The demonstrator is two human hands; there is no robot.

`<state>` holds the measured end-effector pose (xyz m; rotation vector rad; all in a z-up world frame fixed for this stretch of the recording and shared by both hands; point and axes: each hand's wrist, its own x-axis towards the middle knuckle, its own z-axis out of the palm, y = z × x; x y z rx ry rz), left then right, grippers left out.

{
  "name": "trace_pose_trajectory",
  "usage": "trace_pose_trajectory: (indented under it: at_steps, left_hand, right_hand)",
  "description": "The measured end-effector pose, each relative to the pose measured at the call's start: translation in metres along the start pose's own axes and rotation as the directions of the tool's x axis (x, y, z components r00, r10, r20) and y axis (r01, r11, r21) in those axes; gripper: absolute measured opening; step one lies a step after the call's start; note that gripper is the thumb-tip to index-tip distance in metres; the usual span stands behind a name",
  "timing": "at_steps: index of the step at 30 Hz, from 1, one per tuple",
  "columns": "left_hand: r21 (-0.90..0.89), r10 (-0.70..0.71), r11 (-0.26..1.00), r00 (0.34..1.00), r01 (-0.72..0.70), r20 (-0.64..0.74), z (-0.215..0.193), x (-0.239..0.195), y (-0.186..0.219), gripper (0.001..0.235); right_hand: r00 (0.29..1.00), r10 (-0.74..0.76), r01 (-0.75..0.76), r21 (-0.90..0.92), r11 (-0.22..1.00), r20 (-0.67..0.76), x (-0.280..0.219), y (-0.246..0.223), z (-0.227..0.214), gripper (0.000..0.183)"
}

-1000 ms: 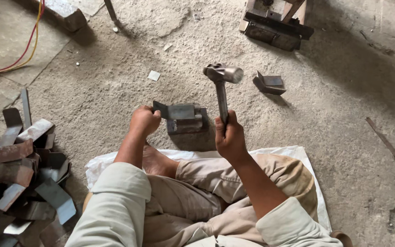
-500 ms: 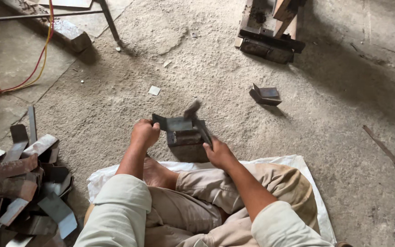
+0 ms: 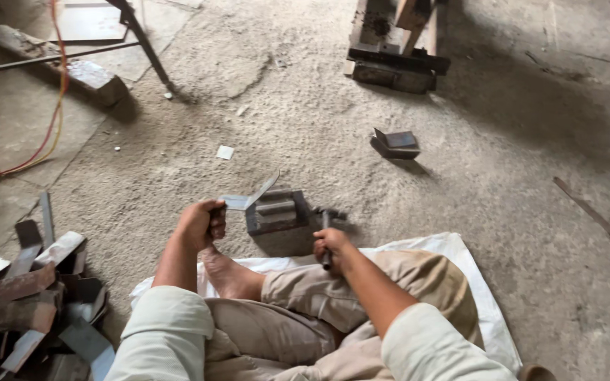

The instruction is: The person hammers small metal plates against a stationary metal block on the floor, occasionally picking up new plates from a pile nearby.

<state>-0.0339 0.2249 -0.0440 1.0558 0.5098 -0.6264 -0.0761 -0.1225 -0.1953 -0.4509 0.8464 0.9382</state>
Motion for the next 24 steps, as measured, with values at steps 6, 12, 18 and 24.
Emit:
trace_pose_trajectory:
  at_steps: [6,12,18,24]
  left_hand:
    - [0.27,-0.063,0.962,0.922,-0.046,0.382,0.107,-0.002,0.005,0.052]
    - [0.888,0.146,-0.04,0.877,-0.458,0.459,0.158,0.019,-0.009,0.067]
    - [0.992,0.096,-0.053,0.988,-0.116,0.121,0.031,0.005,-0.002,0.068]
    - [0.951,0.446,0.299,0.868,0.086,-0.218,-0.153,-0.09,0.023,0.057]
  right_hand:
    - [0.978,-0.192,0.18,-0.141,0.973,-0.08,0.034,0.008,-0.012,0.036]
    - [0.971,-0.193,0.178,-0.111,0.978,-0.138,0.011,0.01,-0.001,0.034]
    - [0.997,-0.054,0.062,-0.132,0.989,0.062,0.029,-0.01,-0.024,0.044]
    - [0.996,-0.081,0.092,-0.417,0.904,0.044,0.02,-0.037,-0.029,0.045]
